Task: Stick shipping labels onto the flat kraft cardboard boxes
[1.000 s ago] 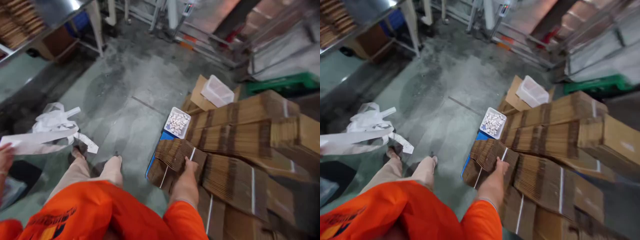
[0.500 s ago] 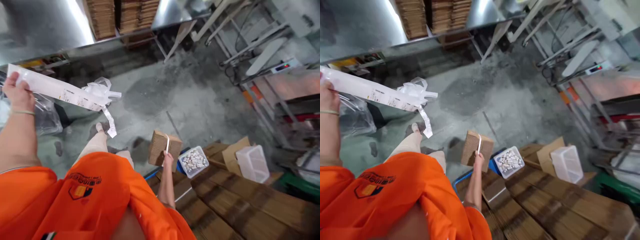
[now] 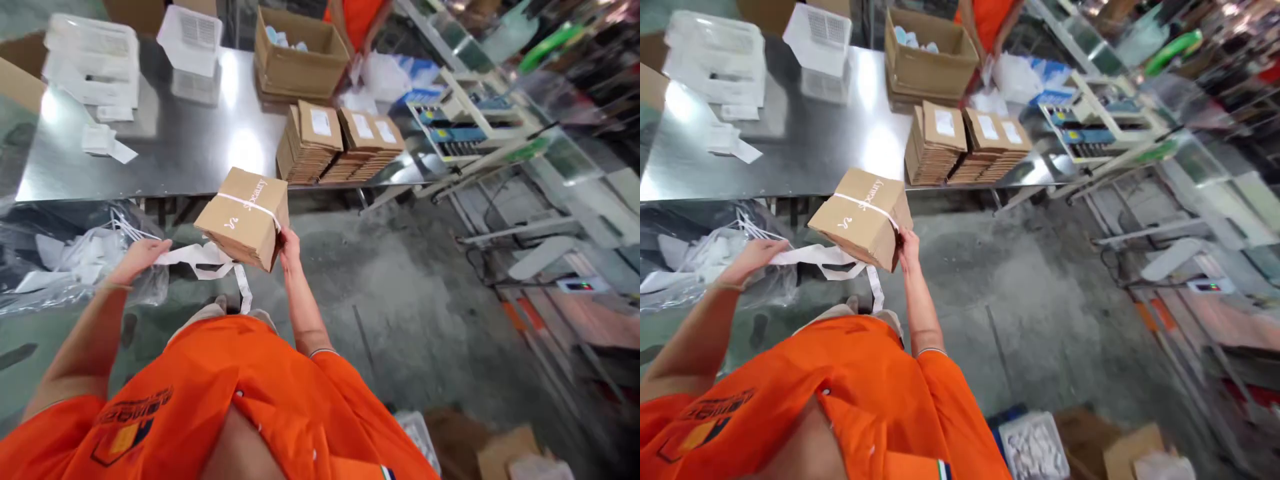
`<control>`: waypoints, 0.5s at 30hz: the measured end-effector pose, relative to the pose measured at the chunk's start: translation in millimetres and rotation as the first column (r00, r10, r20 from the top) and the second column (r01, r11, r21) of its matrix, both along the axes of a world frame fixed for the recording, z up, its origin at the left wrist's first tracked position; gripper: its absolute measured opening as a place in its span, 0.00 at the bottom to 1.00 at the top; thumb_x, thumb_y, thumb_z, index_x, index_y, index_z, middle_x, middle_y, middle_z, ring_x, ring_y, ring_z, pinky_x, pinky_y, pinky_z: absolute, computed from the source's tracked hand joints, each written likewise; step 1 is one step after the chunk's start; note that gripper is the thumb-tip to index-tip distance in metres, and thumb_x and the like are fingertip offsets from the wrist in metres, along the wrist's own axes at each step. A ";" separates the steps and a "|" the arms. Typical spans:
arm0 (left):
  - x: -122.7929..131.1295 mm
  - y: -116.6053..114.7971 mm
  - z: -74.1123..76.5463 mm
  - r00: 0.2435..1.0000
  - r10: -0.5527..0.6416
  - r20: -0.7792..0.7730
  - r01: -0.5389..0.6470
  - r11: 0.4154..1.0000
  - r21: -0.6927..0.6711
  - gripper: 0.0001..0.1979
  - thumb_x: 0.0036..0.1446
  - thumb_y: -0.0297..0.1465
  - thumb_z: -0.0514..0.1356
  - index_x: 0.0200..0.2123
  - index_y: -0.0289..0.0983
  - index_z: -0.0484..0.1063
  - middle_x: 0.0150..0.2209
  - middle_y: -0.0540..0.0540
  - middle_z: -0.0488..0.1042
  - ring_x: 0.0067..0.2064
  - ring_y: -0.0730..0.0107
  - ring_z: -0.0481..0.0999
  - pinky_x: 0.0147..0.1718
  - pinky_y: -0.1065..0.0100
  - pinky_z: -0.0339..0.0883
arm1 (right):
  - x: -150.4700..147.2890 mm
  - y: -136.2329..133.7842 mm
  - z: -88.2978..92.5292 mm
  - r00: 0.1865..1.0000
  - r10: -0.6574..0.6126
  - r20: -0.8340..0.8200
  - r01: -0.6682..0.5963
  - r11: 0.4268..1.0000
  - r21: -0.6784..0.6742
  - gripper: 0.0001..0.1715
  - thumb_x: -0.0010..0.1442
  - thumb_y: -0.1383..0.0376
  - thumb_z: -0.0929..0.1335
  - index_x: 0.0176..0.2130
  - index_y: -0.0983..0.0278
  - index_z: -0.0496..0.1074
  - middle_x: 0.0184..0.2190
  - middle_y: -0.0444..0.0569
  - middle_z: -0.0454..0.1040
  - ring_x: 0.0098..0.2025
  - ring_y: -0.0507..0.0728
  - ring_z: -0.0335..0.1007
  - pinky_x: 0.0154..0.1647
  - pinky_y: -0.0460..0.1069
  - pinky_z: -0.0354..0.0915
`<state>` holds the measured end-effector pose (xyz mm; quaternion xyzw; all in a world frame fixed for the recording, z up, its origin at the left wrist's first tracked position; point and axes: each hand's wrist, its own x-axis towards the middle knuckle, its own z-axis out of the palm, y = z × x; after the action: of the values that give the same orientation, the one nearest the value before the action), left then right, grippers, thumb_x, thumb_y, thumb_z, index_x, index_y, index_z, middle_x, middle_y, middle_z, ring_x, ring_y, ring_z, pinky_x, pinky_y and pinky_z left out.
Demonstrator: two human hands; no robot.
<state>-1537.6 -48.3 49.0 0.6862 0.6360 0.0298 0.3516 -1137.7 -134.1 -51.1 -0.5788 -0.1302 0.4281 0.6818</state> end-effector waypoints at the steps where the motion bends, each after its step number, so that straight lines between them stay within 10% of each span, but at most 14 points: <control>1: 8.4 8.4 -4.7 1.000 -0.007 -0.013 0.007 0.999 0.036 0.17 0.62 0.42 0.63 0.26 0.37 0.76 0.26 0.51 0.75 0.39 0.59 0.78 0.43 0.66 0.68 | -3.1 30.1 8.0 0.996 0.007 -0.088 -0.001 0.998 0.062 0.25 0.56 0.53 0.79 0.24 0.58 0.64 0.19 0.35 0.67 0.27 0.51 0.66 0.32 0.46 0.69; 6: 63.9 81.0 -21.7 0.896 0.065 0.440 -0.195 0.947 0.256 0.15 0.62 0.41 0.62 0.41 0.35 0.81 0.52 0.37 0.84 0.57 0.54 0.80 0.63 0.58 0.70 | -19.5 153.1 33.3 0.936 0.111 -0.335 -0.066 0.987 0.144 0.20 0.60 0.55 0.79 0.27 0.58 0.70 0.22 0.38 0.75 0.29 0.53 0.74 0.37 0.48 0.75; 15: 124.9 218.0 -44.4 0.721 0.122 0.682 -0.293 0.946 0.141 0.13 0.67 0.36 0.58 0.43 0.35 0.81 0.46 0.41 0.85 0.62 0.54 0.76 0.72 0.53 0.63 | -12.5 321.3 16.7 0.918 0.269 -0.290 -0.259 0.963 0.075 0.25 0.71 0.52 0.72 0.26 0.57 0.63 0.16 0.34 0.60 0.26 0.52 0.65 0.37 0.48 0.73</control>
<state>-1412.8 169.7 4.6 0.5913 0.5337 0.3875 0.4641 -1150.2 187.3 -34.4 -0.4728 -0.1103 0.5959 0.6397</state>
